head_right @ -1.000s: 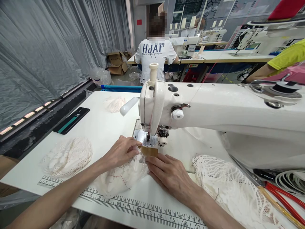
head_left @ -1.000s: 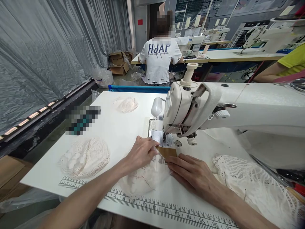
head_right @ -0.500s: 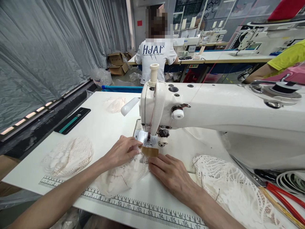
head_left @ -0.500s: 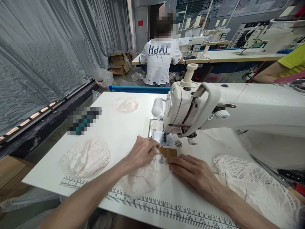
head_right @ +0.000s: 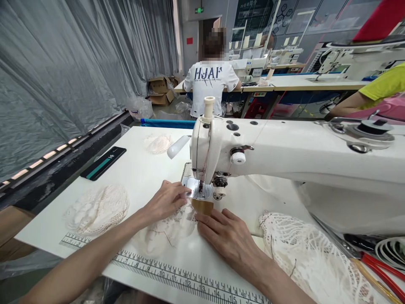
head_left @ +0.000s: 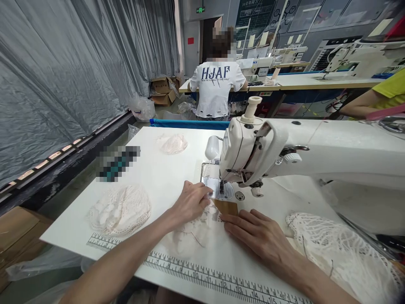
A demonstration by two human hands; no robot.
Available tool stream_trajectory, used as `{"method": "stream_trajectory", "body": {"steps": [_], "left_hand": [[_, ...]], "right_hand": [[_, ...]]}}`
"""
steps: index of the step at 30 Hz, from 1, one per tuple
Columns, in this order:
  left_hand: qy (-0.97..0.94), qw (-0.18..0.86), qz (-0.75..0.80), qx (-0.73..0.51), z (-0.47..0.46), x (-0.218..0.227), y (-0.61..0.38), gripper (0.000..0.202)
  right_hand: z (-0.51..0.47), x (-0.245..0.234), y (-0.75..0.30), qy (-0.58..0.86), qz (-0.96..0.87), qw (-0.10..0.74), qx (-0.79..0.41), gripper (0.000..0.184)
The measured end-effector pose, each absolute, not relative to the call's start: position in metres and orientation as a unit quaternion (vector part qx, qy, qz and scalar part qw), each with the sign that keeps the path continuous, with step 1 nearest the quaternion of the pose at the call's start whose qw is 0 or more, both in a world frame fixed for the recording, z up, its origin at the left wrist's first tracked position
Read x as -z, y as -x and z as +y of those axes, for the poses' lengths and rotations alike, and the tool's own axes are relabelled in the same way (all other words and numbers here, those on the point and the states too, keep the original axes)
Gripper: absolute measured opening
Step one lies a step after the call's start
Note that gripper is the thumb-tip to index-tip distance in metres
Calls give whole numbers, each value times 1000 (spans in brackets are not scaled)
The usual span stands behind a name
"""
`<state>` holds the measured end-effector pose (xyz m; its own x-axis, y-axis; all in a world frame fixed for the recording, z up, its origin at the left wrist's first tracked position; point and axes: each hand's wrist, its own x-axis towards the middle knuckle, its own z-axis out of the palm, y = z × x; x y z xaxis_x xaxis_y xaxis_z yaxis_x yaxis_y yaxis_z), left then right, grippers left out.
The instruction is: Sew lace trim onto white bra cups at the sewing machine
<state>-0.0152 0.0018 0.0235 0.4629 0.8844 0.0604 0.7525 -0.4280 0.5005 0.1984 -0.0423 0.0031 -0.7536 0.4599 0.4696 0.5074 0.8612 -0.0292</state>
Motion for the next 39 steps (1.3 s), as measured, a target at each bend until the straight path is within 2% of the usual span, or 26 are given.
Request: {"method": "stream_trajectory", "body": {"steps": [2,5,7,11,14,17,23,39], "left_hand": [[-836,158,498,-169,5,-22,15,28],[-840,22,503,-200,1,-25,14,40],[-850,-30,483,-211,-9,-29,13,37],[-886,-11,440,-149,-29,-29,9,16],[-888,-12,450,-97,-28,-27,6,13],[-896,-3,438,-76,-12,-29,3,15],[-919,11,382,-98,21,-38,-3,25],[-919,32,371,-132,38,-26,-1,29]], "right_hand": [[-43,0,-197,268,-932,236,56,24],[-44,2,-194,279,-927,242,69,24],[-45,2,-192,280,-924,250,80,24],[-46,-1,-188,282,-917,268,90,23],[-46,-2,-186,295,-912,272,89,23],[-45,-2,-184,320,-904,268,89,24],[-39,-3,-182,370,-890,249,100,41],[-33,0,-185,389,-882,238,120,39]]}}
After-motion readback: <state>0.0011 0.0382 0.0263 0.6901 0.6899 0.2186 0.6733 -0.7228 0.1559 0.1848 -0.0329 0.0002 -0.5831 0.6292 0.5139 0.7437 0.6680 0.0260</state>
